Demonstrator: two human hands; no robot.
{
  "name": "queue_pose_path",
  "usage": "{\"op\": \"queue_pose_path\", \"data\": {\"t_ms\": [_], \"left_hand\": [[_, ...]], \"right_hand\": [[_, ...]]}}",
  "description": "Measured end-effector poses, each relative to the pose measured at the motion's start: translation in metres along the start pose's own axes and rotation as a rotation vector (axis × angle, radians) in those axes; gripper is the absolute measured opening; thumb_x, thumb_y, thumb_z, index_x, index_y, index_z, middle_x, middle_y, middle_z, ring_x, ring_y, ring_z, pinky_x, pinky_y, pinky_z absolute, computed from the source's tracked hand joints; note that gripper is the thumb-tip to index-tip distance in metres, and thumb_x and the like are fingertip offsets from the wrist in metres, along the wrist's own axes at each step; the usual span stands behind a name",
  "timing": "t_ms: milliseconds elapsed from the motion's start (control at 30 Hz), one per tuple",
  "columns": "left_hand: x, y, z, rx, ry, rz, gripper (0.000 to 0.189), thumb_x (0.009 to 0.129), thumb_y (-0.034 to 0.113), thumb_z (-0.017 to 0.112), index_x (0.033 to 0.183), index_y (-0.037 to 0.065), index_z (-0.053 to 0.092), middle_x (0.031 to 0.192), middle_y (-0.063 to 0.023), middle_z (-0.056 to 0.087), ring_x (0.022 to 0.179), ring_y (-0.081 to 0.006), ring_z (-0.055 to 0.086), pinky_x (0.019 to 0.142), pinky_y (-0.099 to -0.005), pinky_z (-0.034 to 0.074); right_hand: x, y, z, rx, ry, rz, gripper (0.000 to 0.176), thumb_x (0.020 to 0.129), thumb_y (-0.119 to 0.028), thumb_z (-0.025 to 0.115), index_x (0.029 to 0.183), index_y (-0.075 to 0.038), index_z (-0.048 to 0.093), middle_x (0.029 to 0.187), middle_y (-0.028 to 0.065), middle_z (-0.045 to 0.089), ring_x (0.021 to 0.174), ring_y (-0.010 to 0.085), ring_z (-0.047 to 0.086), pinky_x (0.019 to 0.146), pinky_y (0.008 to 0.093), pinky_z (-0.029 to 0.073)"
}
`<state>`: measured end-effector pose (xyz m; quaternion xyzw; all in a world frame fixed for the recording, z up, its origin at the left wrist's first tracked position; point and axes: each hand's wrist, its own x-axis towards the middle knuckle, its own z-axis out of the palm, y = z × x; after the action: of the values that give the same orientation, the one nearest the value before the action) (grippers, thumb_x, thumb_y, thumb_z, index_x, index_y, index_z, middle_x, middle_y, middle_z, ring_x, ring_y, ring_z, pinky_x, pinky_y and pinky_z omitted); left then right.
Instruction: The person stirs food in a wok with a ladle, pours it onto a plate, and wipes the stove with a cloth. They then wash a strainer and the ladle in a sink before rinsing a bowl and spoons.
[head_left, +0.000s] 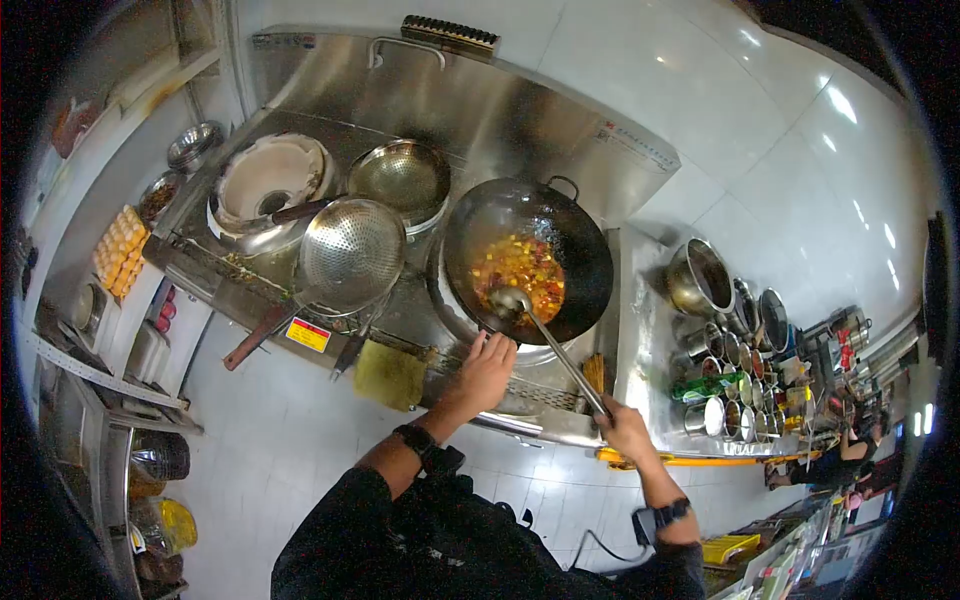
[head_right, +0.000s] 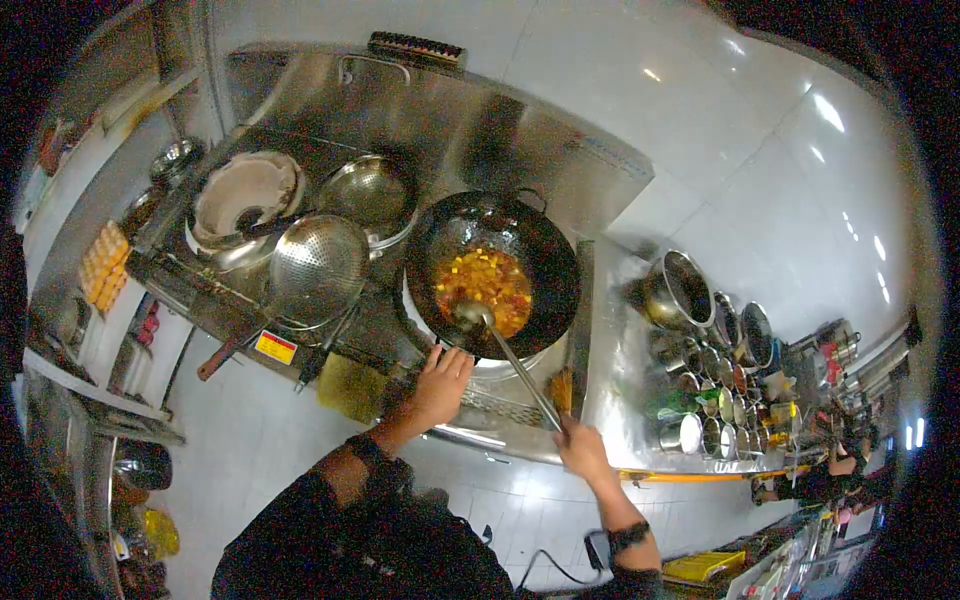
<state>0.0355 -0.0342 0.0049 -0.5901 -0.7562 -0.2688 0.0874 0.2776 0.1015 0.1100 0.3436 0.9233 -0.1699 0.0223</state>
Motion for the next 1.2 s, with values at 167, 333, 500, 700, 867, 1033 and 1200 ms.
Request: {"op": "queue_pose_path", "data": {"t_ms": [167, 333, 500, 700, 867, 1033, 1200], "left_hand": [[0.001, 0.003, -0.002, 0.001, -0.010, -0.024, 0.043, 0.075, 0.006, 0.050, 0.116, -0.006, 0.046, 0.117, -0.0173, 0.048, 0.117, -0.0290, 0.039, 0.105, -0.0463, 0.020], [0.001, 0.000, 0.003, -0.006, 0.006, -0.032, 0.049, 0.070, 0.006, 0.054, 0.116, -0.006, 0.047, 0.119, -0.0180, 0.048, 0.120, -0.0298, 0.038, 0.105, -0.0470, 0.021], [0.003, 0.002, 0.004, 0.003, 0.032, -0.042, 0.043, 0.073, 0.007, 0.052, 0.114, -0.006, 0.048, 0.114, -0.0174, 0.049, 0.117, -0.0300, 0.040, 0.104, -0.0454, 0.024], [0.003, 0.002, -0.005, 0.004, 0.045, -0.014, 0.041, 0.074, 0.006, 0.050, 0.113, -0.007, 0.048, 0.113, -0.0179, 0.049, 0.116, -0.0310, 0.040, 0.103, -0.0450, 0.025], [0.001, 0.001, -0.003, -0.017, 0.056, -0.026, 0.044, 0.072, 0.005, 0.051, 0.114, -0.007, 0.047, 0.116, -0.0182, 0.048, 0.118, -0.0317, 0.040, 0.104, -0.0464, 0.024], [-0.001, -0.001, 0.004, -0.029, 0.042, -0.029, 0.047, 0.070, 0.005, 0.053, 0.116, -0.005, 0.047, 0.118, -0.0166, 0.048, 0.119, -0.0305, 0.039, 0.105, -0.0467, 0.021], [0.001, 0.003, 0.000, -0.015, 0.039, -0.030, 0.039, 0.074, 0.003, 0.050, 0.112, -0.007, 0.049, 0.115, -0.0182, 0.049, 0.118, -0.0320, 0.040, 0.103, -0.0469, 0.025]], "right_hand": [[0.095, -0.002, 0.036, -0.012, 0.200, -0.038, 0.029, 0.079, -0.018, 0.057, 0.106, -0.006, 0.056, 0.077, 0.0242, 0.060, 0.075, 0.0420, 0.058, 0.066, 0.0476, 0.047], [0.040, -0.008, -0.025, -0.149, 0.237, -0.024, 0.032, 0.079, -0.014, 0.056, 0.110, -0.006, 0.054, 0.071, 0.0207, 0.061, 0.066, 0.0401, 0.059, 0.060, 0.0475, 0.047], [-0.044, 0.019, -0.095, -0.476, 0.156, -0.028, 0.039, 0.074, -0.018, 0.064, 0.111, -0.010, 0.054, 0.075, 0.0178, 0.061, 0.066, 0.0365, 0.060, 0.060, 0.0448, 0.048], [-0.040, 0.022, -0.087, -0.567, 0.026, -0.012, 0.040, 0.074, -0.018, 0.064, 0.112, -0.010, 0.054, 0.076, 0.0181, 0.061, 0.067, 0.0350, 0.060, 0.061, 0.0439, 0.048], [0.056, 0.020, -0.015, -0.470, 0.067, -0.047, 0.034, 0.076, -0.020, 0.061, 0.108, -0.012, 0.055, 0.076, 0.0191, 0.061, 0.072, 0.0358, 0.061, 0.061, 0.0446, 0.049], [0.121, -0.007, -0.013, -0.355, 0.207, -0.059, 0.033, 0.077, -0.019, 0.060, 0.109, -0.013, 0.055, 0.077, 0.0201, 0.062, 0.072, 0.0378, 0.061, 0.064, 0.0464, 0.050], [0.038, 0.011, -0.075, -0.477, 0.204, -0.055, 0.037, 0.076, -0.019, 0.061, 0.112, -0.013, 0.056, 0.074, 0.0196, 0.061, 0.069, 0.0372, 0.061, 0.062, 0.0463, 0.049]]}}
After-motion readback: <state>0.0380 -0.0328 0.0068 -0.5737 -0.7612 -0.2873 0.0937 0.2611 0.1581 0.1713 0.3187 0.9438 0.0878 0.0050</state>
